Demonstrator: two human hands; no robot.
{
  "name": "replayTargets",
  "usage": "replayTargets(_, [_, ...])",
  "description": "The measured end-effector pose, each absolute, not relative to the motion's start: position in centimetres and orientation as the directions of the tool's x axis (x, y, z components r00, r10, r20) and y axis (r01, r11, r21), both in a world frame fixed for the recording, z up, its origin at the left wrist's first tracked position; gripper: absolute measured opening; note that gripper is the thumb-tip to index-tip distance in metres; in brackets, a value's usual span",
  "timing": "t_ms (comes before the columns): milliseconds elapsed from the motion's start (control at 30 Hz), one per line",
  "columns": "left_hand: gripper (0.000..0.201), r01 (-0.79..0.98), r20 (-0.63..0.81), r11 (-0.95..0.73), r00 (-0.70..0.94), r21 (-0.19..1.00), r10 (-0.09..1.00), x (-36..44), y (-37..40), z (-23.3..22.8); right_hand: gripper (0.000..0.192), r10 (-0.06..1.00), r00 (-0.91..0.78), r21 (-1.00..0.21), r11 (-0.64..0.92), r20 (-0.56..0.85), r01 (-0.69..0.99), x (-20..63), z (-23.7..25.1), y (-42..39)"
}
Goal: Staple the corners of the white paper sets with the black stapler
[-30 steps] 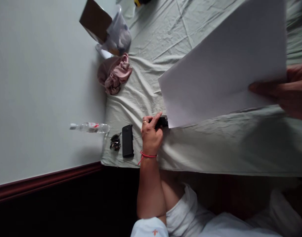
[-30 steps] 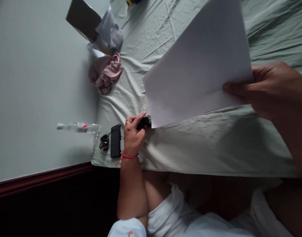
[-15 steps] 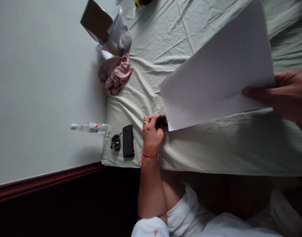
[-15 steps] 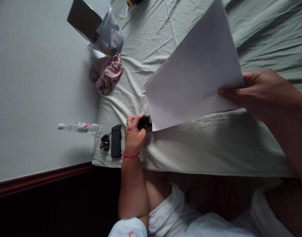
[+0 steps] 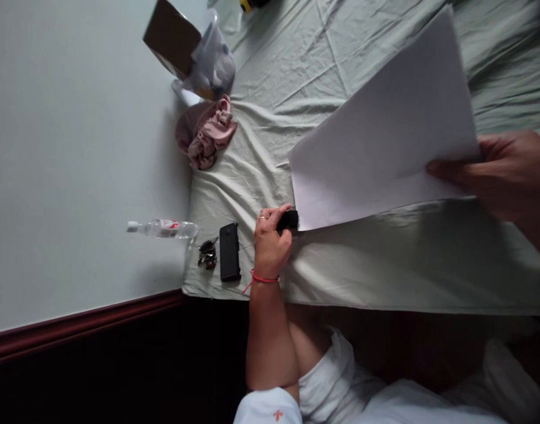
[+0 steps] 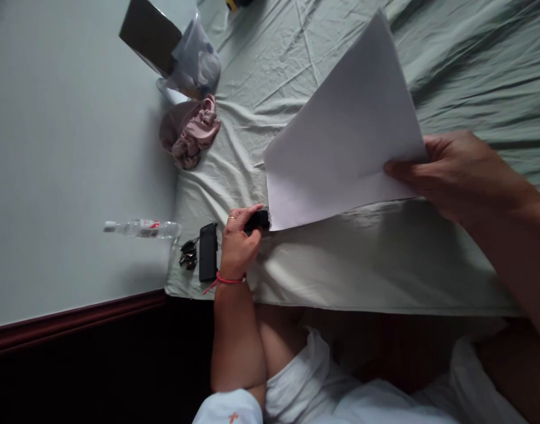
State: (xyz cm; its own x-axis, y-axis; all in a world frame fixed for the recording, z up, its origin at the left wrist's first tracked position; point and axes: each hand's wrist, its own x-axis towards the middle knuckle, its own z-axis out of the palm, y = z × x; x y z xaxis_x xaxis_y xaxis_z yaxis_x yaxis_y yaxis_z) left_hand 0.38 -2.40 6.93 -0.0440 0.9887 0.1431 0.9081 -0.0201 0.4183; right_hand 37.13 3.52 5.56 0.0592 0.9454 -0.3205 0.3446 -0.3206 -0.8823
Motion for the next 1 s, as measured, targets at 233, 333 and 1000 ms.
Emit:
replayTargets(233, [0.056,0.837,0.111,-0.026,-0.041,0.546,0.993,-0.4,-2.3,7.1,0.04,0.924,0.055,-0.876,-0.377,-0.379,0.3,37.3,5.4,3.7])
replayTargets(333, [0.047,0.806,0.17,-0.054,-0.058,0.59,0.984,-0.5,-2.2,7.0,0.038,0.912,0.054,-0.866,-0.403,-0.406,0.298,37.3,5.4,3.8])
replayTargets(1000, [0.045,0.934,0.097,0.114,-0.156,0.34,0.983,2.4,1.2,5.9,0.024,0.876,0.127,-0.845,-0.482,-0.465,0.233,36.5,6.1,3.7])
